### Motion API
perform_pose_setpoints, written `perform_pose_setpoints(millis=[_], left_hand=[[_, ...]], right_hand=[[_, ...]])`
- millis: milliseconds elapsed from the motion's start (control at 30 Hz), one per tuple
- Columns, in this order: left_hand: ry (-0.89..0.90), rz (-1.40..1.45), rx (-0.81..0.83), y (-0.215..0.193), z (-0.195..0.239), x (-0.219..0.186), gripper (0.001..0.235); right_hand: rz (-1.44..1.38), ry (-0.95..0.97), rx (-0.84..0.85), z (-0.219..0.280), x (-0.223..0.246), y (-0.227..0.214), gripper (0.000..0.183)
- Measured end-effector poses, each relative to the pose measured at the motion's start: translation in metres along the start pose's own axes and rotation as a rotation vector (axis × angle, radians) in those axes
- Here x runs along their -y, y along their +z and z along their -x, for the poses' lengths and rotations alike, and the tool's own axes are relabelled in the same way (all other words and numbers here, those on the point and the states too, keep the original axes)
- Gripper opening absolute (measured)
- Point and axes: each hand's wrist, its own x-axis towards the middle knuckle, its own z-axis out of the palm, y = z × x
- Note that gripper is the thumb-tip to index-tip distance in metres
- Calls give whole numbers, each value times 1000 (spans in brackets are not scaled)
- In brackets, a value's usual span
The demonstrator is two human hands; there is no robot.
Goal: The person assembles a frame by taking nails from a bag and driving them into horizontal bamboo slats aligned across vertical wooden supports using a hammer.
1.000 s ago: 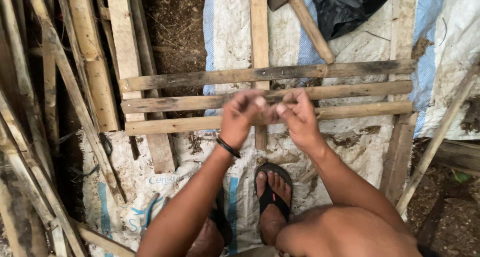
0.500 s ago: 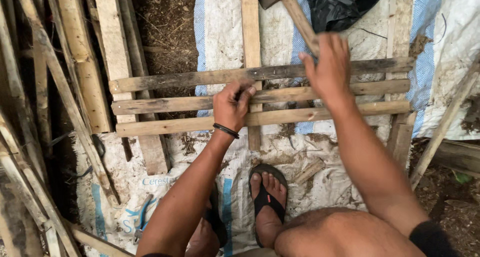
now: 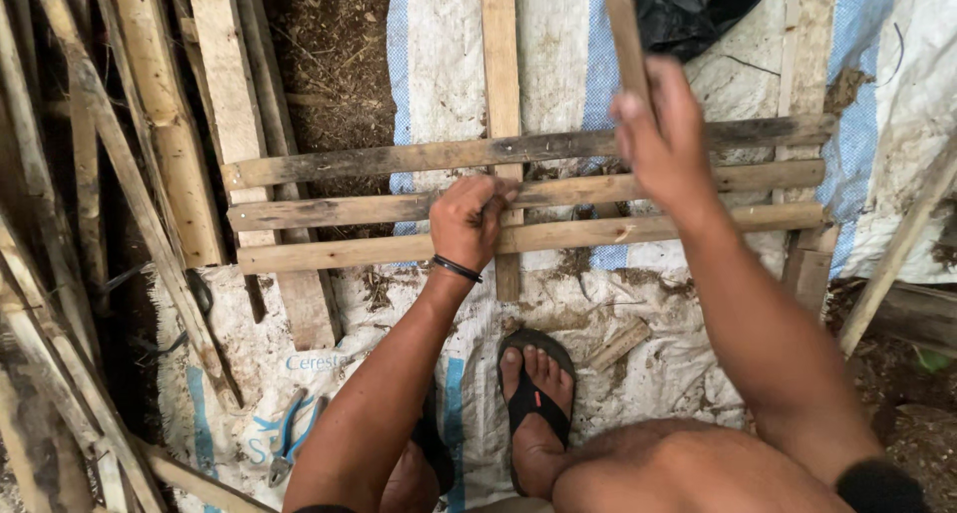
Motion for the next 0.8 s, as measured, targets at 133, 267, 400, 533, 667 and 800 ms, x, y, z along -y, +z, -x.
perform_pose_setpoints(millis=[133,267,400,533,667,800], left_hand=[[115,-12,-9,5,6,13,10],[72,-76,30,11,9,21,25],[50,-18,50,10,11,24,65],[42,-88,85,11,11,25,79],[8,-36,82,13,11,24,90],[12,-33,72,11,11,24,95]], right_hand=[[-189,55,96,90,0,0,20],[333,89,148,160,-21,7,32],[551,-55,172,178,-23,28,50],[542,-482,21,181,-1,23,65],[446,-659,-136,176,-25,24,65],[770,-453,80,175,-35,30,63]])
